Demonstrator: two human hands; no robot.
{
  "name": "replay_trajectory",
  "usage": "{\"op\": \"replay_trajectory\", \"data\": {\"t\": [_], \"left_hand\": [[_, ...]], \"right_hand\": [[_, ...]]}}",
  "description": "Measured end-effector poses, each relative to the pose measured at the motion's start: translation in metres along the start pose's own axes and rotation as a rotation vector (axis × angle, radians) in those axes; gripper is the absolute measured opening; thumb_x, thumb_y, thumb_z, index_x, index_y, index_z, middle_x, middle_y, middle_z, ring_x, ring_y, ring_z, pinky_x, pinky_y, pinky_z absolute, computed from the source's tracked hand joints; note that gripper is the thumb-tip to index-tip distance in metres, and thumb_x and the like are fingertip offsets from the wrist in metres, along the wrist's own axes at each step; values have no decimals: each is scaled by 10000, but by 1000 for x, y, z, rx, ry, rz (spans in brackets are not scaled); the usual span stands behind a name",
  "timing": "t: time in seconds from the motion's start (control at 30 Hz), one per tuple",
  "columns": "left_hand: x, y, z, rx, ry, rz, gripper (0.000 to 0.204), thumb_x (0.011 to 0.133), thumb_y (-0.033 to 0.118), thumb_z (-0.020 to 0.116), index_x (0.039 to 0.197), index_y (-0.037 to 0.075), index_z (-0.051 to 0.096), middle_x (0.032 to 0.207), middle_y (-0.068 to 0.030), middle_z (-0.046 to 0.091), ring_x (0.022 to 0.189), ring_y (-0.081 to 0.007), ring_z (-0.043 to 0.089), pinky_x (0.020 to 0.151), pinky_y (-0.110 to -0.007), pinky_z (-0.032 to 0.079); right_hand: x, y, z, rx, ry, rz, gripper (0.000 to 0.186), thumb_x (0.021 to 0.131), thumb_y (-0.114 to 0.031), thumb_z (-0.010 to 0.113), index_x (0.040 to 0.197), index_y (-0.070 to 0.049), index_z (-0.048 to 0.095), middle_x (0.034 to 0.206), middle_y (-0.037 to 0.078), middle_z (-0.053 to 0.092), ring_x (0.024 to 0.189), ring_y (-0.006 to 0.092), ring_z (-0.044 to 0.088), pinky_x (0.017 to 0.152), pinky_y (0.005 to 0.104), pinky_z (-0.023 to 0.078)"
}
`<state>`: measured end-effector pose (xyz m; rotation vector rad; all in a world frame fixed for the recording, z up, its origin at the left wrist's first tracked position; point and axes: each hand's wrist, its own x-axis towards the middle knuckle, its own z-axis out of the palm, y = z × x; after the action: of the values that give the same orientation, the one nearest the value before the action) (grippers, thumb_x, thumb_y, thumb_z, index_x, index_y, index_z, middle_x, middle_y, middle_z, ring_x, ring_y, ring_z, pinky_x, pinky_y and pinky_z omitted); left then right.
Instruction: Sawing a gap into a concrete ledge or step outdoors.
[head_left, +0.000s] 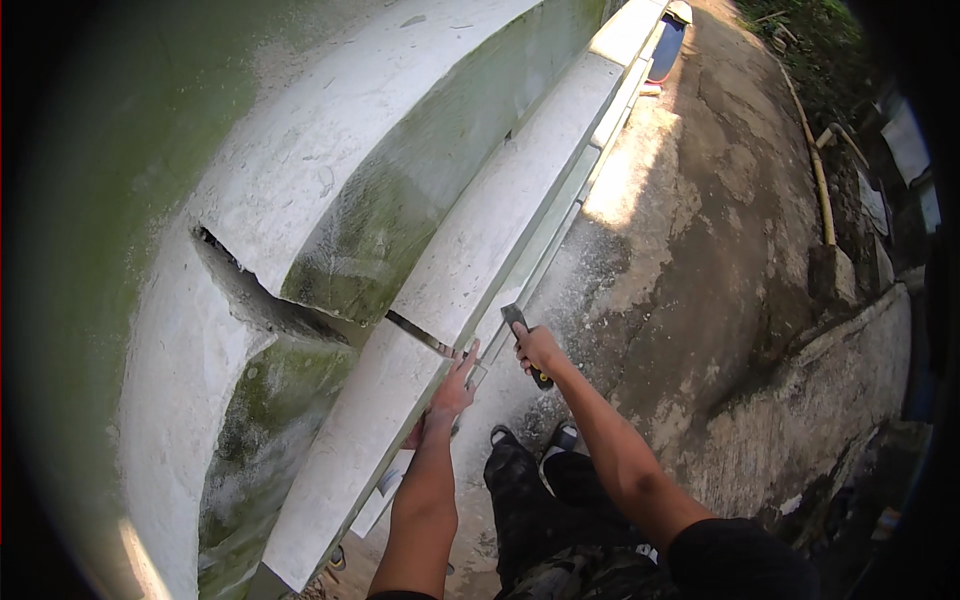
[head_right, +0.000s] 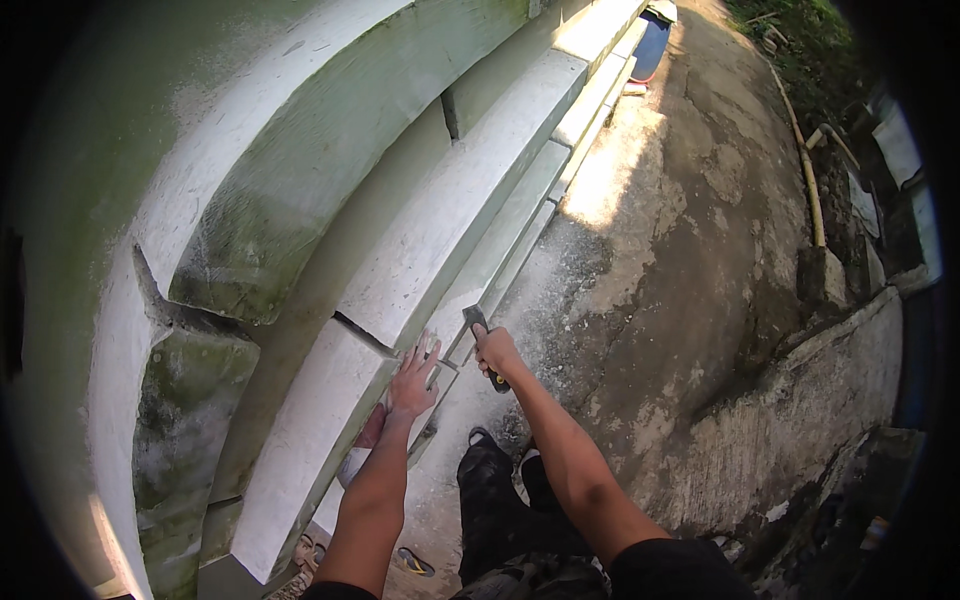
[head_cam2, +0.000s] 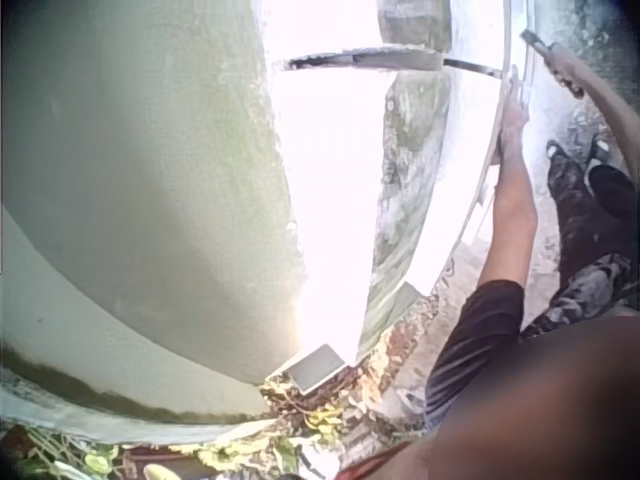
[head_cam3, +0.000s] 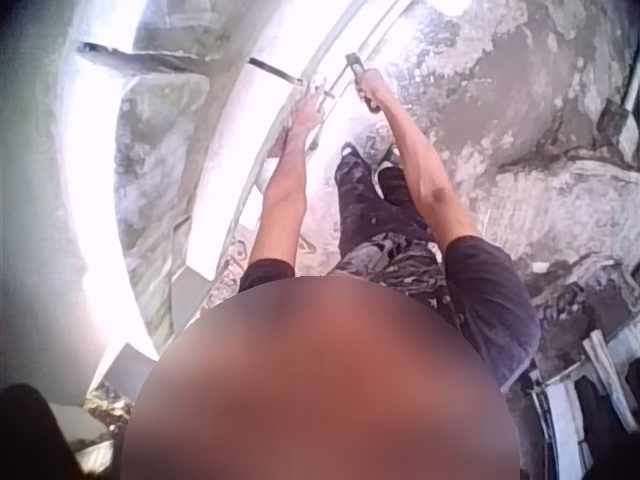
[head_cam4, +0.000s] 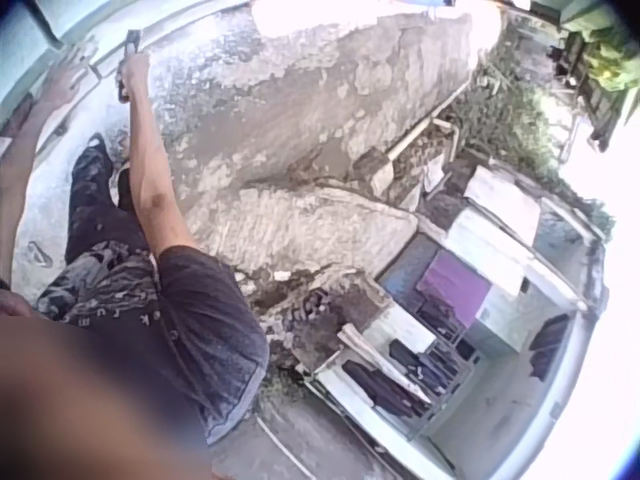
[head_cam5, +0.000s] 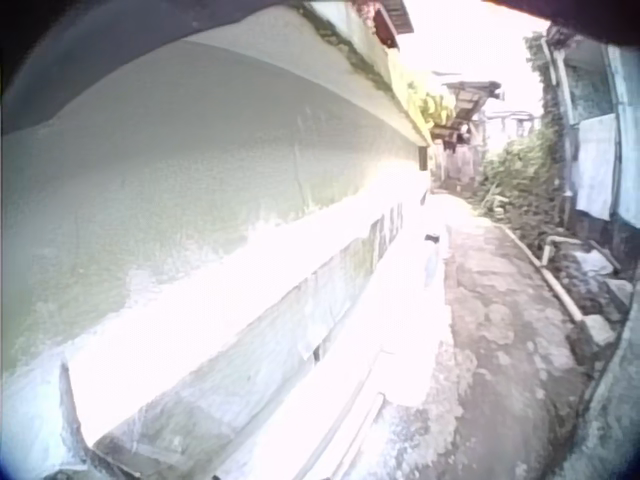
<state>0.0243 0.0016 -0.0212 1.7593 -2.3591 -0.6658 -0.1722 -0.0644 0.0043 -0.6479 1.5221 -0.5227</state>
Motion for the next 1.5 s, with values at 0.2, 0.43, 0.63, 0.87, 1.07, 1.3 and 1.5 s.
{"op": "replay_trajectory", "data": {"t": [0.2,0.43,0.63,0.87,1.07,1.3,1.5], "left_hand": [[9,2,-3,125,60,7,832,654,128,638,1385,236,255,1469,-30,145,1313,-269,226,1059,-413,260],[4,0,-4,164,52,-10,838,654,136,644,1386,244,252,1476,-24,121,1319,-260,221,1066,-413,228],[1,3,-4,173,3,-75,843,649,146,651,1386,244,253,1479,-18,114,1350,-229,142,1070,-400,207],[7,8,-9,108,-14,-50,825,660,158,637,1387,227,253,1479,-32,116,1357,-218,118,1079,-391,180],[5,6,-9,189,17,-29,828,659,173,637,1388,221,248,1477,-34,126,1356,-216,120,1082,-397,173],[4,12,-16,100,-37,-53,835,715,135,586,1405,308,149,1439,-109,203,1309,-379,193,1057,-443,256],[5,9,-11,143,15,-13,813,683,152,601,1393,252,215,1455,-80,176,1328,-301,171,1063,-421,222]], "right_hand": [[23,-26,0,106,-42,18,440,903,-369,478,651,-8,458,507,54,417,352,152,381,340,313,357],[20,-4,2,30,-7,-33,504,898,-400,470,600,6,455,483,82,441,335,176,413,326,333,374],[10,-11,9,21,99,-47,512,901,-374,470,567,15,463,488,105,475,341,198,453,331,351,401],[25,-15,1,194,-3,-14,507,903,-376,465,565,1,442,486,97,452,344,206,438,328,363,390],[26,-16,-4,287,-91,52,465,908,-407,445,661,-12,435,517,74,412,355,166,377,350,345,371],[22,-13,1,294,-13,-2,482,892,-401,476,604,-18,426,504,87,438,337,176,402,332,342,371],[30,-9,-17,94,-17,-30,508,884,-399,495,560,-12,438,473,93,449,329,187,425,322,353,375]]}}
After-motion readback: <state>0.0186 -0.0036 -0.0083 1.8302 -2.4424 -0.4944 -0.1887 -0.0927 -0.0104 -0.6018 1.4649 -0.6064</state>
